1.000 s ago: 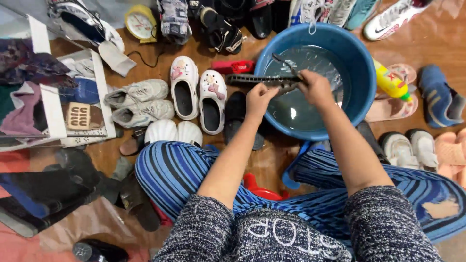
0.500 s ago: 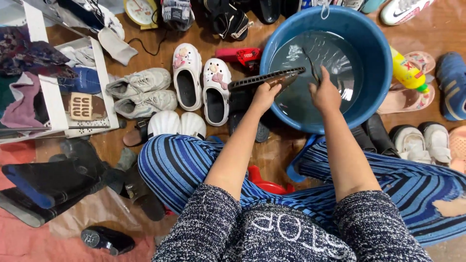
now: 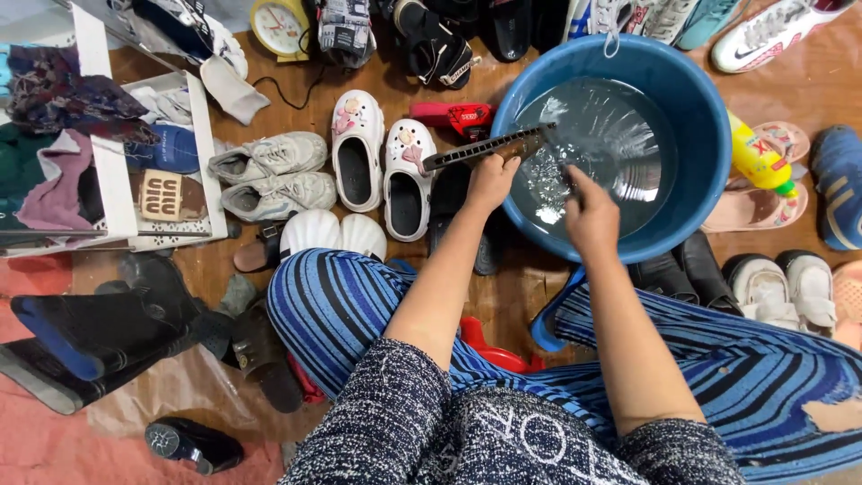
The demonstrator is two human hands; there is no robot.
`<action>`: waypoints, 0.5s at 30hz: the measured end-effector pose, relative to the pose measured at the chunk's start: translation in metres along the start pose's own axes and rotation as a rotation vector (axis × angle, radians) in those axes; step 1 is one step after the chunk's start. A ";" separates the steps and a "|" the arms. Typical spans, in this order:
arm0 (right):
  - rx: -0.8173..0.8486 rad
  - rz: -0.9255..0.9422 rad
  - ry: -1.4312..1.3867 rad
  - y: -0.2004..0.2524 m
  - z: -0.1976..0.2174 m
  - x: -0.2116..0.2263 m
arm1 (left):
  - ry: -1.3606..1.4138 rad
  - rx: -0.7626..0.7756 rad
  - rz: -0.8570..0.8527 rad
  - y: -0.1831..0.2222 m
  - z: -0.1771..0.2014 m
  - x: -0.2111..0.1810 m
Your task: Washing and scrubbing the sole of a brown sandal using a brush and a basin of water.
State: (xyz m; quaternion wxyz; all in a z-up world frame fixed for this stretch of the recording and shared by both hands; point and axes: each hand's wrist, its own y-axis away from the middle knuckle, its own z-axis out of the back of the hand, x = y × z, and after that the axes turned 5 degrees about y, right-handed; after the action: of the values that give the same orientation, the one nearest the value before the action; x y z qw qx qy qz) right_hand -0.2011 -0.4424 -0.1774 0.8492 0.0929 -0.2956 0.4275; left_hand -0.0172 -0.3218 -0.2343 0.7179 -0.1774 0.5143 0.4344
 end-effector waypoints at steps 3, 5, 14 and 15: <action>-0.008 0.059 0.005 0.013 0.000 0.043 | -0.064 -0.006 -0.031 -0.005 -0.008 0.013; -0.043 0.053 0.007 0.011 -0.018 0.033 | -0.086 0.009 -0.034 0.000 -0.002 0.001; -0.138 -0.045 -0.090 0.005 -0.037 0.021 | -0.019 0.032 0.064 0.006 0.014 -0.021; -0.124 -0.035 -0.112 0.008 -0.042 0.028 | 0.018 0.021 0.099 0.008 0.016 -0.026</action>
State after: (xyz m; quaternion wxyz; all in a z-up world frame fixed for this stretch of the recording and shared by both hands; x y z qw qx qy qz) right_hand -0.1767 -0.4016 -0.1958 0.8428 0.0691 -0.3668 0.3878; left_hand -0.0162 -0.3176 -0.2029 0.6927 -0.1480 0.5334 0.4624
